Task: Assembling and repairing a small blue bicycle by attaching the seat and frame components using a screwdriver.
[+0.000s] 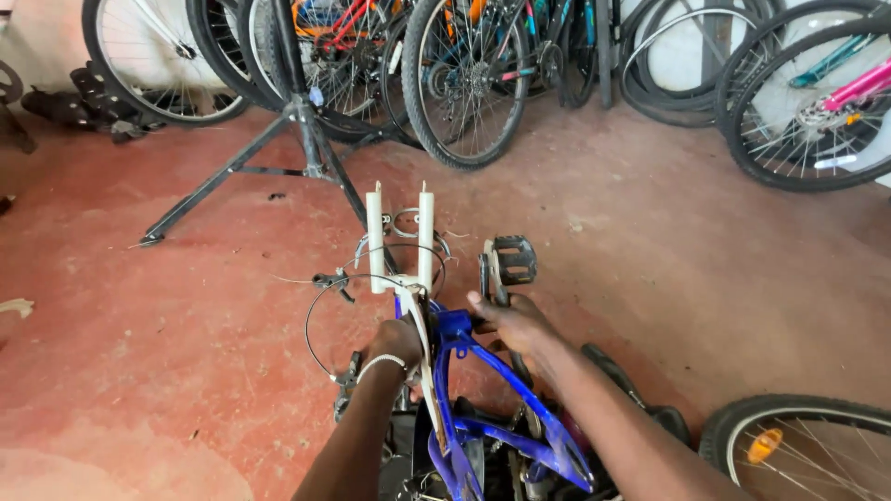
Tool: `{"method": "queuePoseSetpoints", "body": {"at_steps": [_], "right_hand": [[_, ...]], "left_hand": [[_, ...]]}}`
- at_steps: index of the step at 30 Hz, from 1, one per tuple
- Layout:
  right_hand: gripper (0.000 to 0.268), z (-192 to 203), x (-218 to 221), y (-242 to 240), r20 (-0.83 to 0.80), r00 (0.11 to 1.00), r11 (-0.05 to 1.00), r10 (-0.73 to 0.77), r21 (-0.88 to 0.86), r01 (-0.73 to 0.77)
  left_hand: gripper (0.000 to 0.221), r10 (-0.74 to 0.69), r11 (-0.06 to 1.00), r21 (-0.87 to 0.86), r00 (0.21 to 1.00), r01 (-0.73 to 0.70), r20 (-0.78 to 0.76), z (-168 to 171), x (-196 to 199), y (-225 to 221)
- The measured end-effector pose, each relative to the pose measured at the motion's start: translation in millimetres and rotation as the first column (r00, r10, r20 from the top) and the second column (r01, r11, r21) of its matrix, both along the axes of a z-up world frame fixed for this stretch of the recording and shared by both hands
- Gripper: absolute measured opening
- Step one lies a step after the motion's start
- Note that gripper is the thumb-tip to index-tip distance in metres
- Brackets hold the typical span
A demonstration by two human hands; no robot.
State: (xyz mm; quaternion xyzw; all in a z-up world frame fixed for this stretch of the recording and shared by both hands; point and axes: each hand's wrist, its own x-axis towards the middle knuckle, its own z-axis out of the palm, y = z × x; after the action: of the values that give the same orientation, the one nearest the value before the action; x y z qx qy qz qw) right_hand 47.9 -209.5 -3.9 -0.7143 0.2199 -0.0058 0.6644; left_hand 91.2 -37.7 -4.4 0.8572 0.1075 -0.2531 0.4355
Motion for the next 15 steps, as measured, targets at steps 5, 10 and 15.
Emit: {"method": "queuePoseSetpoints", "body": {"at_steps": [5,10,15], "right_hand": [[0.05,10.3,19.6,5.6,-0.113,0.989,0.993,-0.099,0.059,0.106],[0.043,7.7,17.0,8.2,0.048,0.998,0.998,-0.038,-0.049,0.04],[0.046,-25.6,28.0,-6.7,0.019,1.0,0.904,-0.003,-0.428,0.011]], "left_hand": [[0.058,0.008,1.0,0.001,1.0,-0.008,-0.012,15.7,-13.0,1.4],[0.054,-0.028,0.999,0.041,1.0,0.028,0.007,26.7,-20.7,3.1],[0.054,0.12,0.982,-0.148,0.993,-0.119,-0.005,75.4,-52.8,-0.7]]}}
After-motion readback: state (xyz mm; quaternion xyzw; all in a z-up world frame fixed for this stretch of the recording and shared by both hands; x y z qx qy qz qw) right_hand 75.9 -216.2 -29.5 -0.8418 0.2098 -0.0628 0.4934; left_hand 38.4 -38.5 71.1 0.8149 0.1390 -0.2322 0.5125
